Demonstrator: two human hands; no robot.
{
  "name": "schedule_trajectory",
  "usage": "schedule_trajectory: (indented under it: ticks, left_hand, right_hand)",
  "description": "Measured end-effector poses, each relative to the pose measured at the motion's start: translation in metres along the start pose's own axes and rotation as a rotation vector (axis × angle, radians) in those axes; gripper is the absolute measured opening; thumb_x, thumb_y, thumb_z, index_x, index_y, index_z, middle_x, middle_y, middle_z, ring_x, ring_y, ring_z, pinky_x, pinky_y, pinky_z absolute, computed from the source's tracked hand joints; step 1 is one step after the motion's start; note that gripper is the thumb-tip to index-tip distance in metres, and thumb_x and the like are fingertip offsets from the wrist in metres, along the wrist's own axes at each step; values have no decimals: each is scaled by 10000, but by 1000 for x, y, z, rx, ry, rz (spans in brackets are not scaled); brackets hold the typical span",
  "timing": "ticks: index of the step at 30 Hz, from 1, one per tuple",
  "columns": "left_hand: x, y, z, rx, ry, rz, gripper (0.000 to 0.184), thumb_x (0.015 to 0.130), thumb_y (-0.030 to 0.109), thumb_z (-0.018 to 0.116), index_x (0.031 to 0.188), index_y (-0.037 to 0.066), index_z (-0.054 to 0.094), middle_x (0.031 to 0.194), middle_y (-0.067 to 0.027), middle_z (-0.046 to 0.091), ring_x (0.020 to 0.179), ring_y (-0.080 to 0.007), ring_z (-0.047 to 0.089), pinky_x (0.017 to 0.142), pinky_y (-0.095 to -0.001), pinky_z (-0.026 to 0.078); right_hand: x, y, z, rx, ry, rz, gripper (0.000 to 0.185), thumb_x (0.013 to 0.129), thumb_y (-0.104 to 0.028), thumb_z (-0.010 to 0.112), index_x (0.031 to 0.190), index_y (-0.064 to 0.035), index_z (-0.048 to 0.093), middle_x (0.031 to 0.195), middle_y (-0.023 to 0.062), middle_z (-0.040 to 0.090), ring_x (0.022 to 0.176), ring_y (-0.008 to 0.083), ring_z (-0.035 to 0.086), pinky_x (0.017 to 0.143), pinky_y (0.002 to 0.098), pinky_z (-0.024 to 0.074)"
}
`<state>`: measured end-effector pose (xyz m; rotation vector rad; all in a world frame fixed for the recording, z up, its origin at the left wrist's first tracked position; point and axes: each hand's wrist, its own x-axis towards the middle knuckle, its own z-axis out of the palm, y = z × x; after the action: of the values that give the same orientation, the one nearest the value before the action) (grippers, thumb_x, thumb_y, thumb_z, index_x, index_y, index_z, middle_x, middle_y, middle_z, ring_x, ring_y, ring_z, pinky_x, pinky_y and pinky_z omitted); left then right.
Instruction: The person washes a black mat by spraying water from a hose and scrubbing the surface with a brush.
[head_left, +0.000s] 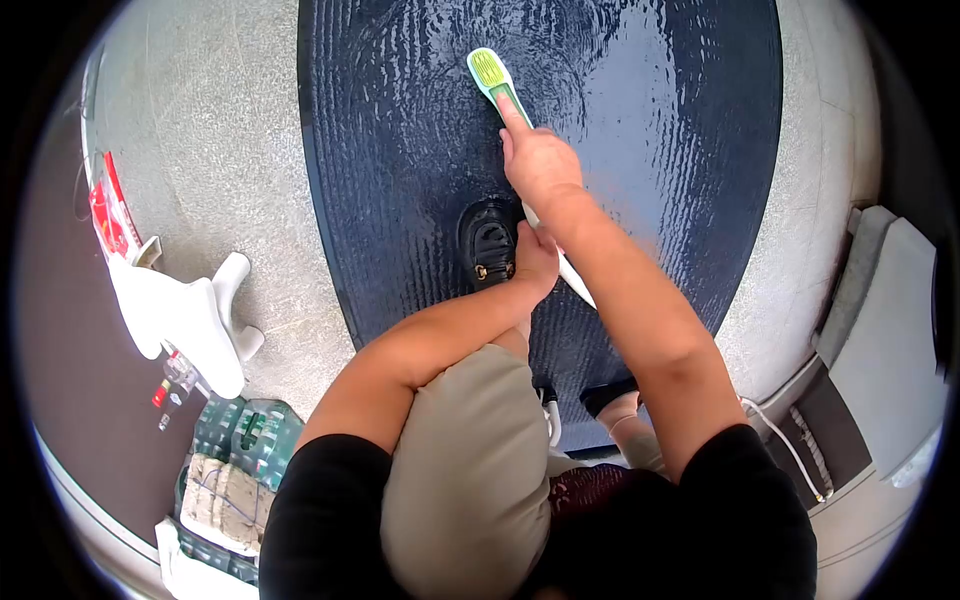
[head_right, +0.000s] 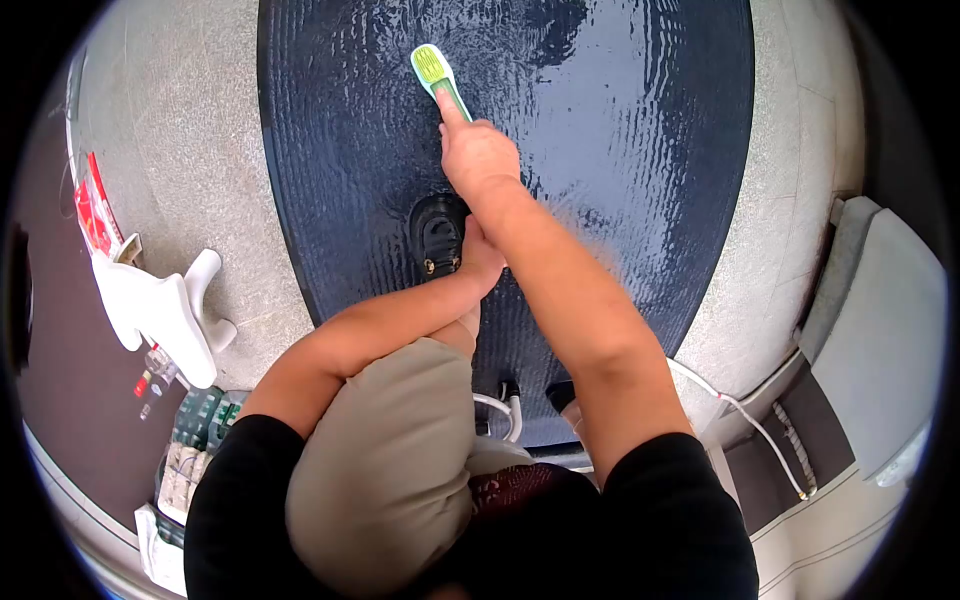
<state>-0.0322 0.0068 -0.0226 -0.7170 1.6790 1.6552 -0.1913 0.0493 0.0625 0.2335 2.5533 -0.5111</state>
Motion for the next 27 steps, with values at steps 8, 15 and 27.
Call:
schedule_trajectory:
  ticks: [8, 15, 27]
  left_hand:
    - [-18, 37, -1, 140, 12, -3, 275, 1005, 238, 406, 1042, -34, 406, 840, -194, 573, 653, -293, 624, 593, -383, 513]
    - [-14, 29, 0, 95, -12, -34, 274, 1013, 261, 388, 1004, -12, 410, 769, -134, 555, 590, -238, 607, 563, -370, 494]
    - [-16, 21, -10, 50, -160, -69, 257, 1019, 272, 377, 1078, 26, 421, 746, -81, 556, 617, -190, 589, 615, -345, 509]
  right_hand:
    - [-31, 64, -7, -190, -33, -41, 480, 978, -350, 442, 1427, -452, 306, 882, 164, 619, 798, 321, 665, 706, 438, 536]
    - [-30, 67, -11, 22, 78, 247, 475, 982, -334, 405, 1449, -307, 326, 927, 218, 660, 856, 382, 643, 795, 485, 494]
    - [-183, 121, 58, -14, 62, 247, 564, 949, -282, 477, 1475, -323, 277, 831, 222, 608, 717, 397, 635, 698, 497, 521]
